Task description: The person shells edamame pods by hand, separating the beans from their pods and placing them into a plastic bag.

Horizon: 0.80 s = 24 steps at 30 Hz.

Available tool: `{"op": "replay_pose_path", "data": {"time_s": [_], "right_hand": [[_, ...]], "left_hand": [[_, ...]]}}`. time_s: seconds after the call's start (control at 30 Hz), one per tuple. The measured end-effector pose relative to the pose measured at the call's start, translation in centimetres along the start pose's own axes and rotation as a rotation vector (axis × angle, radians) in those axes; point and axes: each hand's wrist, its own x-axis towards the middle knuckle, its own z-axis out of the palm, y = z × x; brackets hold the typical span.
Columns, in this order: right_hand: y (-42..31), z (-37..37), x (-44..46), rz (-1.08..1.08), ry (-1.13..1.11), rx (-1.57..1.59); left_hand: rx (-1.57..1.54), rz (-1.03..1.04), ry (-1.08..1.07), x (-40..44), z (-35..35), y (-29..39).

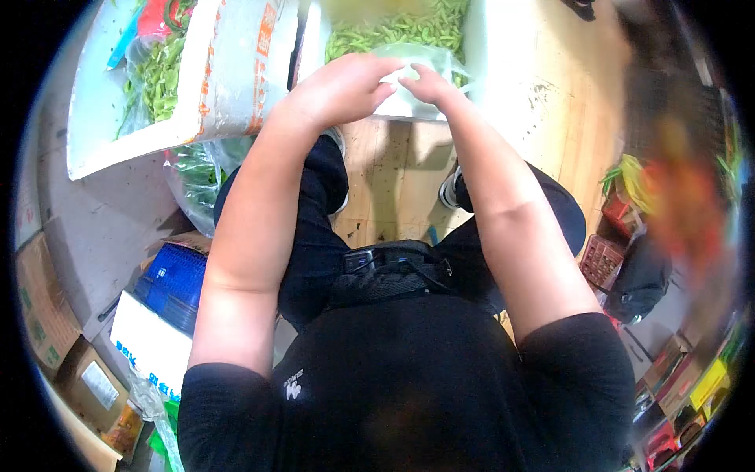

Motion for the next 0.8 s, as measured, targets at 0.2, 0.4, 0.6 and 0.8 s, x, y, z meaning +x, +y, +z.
{"op": "replay_pose_path", "data": {"time_s": [0.2, 0.4, 0.6, 0.8], "right_hand": [[-2.1, 3.7, 0.9, 0.018, -0.044, -0.043], [-8.5, 4.2, -5.0, -0.435, 0.074, -0.189], [-5.2, 9.3, -8.2, -0.845, 0.160, -0.300], [-3.6, 6.1, -9.0, -0.726, -0.201, -0.269]], "left_hand": [[0.019, -0.016, 0.028, 0.1, 0.6, -0.7], [0.034, -0.035, 0.024, 0.3, 1.1, -1.8], [0.070, -0.109, -0.038, 0.5, 1.4, -1.0], [0.081, -0.074, -0.022, 0.6, 2.0, -1.0]]}}
